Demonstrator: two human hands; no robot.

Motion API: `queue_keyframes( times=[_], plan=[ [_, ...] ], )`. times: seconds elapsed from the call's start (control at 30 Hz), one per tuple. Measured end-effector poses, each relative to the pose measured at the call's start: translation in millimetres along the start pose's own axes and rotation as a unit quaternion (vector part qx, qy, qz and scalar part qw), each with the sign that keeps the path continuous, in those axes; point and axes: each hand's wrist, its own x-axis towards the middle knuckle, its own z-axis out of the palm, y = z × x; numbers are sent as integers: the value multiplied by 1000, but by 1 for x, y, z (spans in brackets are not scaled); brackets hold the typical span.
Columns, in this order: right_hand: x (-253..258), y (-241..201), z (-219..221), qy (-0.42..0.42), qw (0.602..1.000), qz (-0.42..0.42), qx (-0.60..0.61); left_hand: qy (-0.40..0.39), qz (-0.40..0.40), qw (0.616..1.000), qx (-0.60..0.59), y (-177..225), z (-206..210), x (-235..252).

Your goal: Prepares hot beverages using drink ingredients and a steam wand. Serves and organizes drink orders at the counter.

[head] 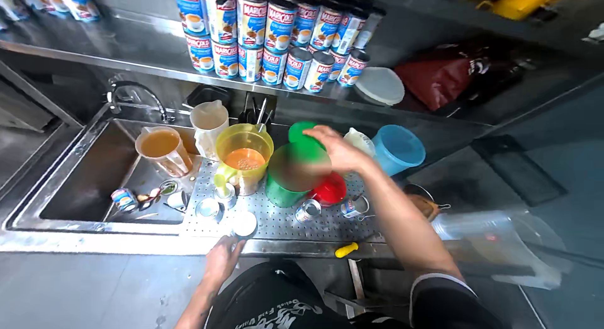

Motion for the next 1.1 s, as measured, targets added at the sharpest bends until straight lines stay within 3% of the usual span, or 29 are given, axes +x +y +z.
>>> queue_keyframes(
  times=[0.13, 0.23, 0.37, 0.57, 0.67, 0.73, 0.77, 0.83, 0.93, 1.0, 1.1],
  plan=[
    [0, 50, -93, 128, 989, 68, -8, 2, -15, 1000, 11, 6, 2, -1],
    [21, 114, -127, 177, 971, 158, -11, 15, -58, 998, 13, 17, 3, -5],
    [62, 197, -132, 204, 957, 204, -19, 66, -157, 985, 3, 34, 11, -10],
    [110, 281, -115, 161, 974, 145, -68, 160, -223, 961, -22, 48, 15, -27],
    [102, 251, -113, 222, 967, 106, -71, 237, -209, 945, -83, 47, 15, -43],
    [82, 194, -100, 254, 966, 48, -10, 274, -229, 920, -161, 43, 17, -52],
    [68, 162, -85, 231, 972, 3, 40, 283, -241, 906, -203, 41, 16, -55],
    [44, 104, -38, 117, 983, -91, 105, 291, -255, 877, -285, 34, 13, -57],
    [48, 48, 56, -126, 979, -162, 9, 290, -243, 854, -356, 28, 5, -53],
    [59, 35, 108, -201, 964, -130, -120, 284, -223, 857, -368, 27, -3, -49],
    [66, 16, 134, -252, 933, -30, -254, 271, -205, 860, -380, 26, -16, -48]
  ],
)
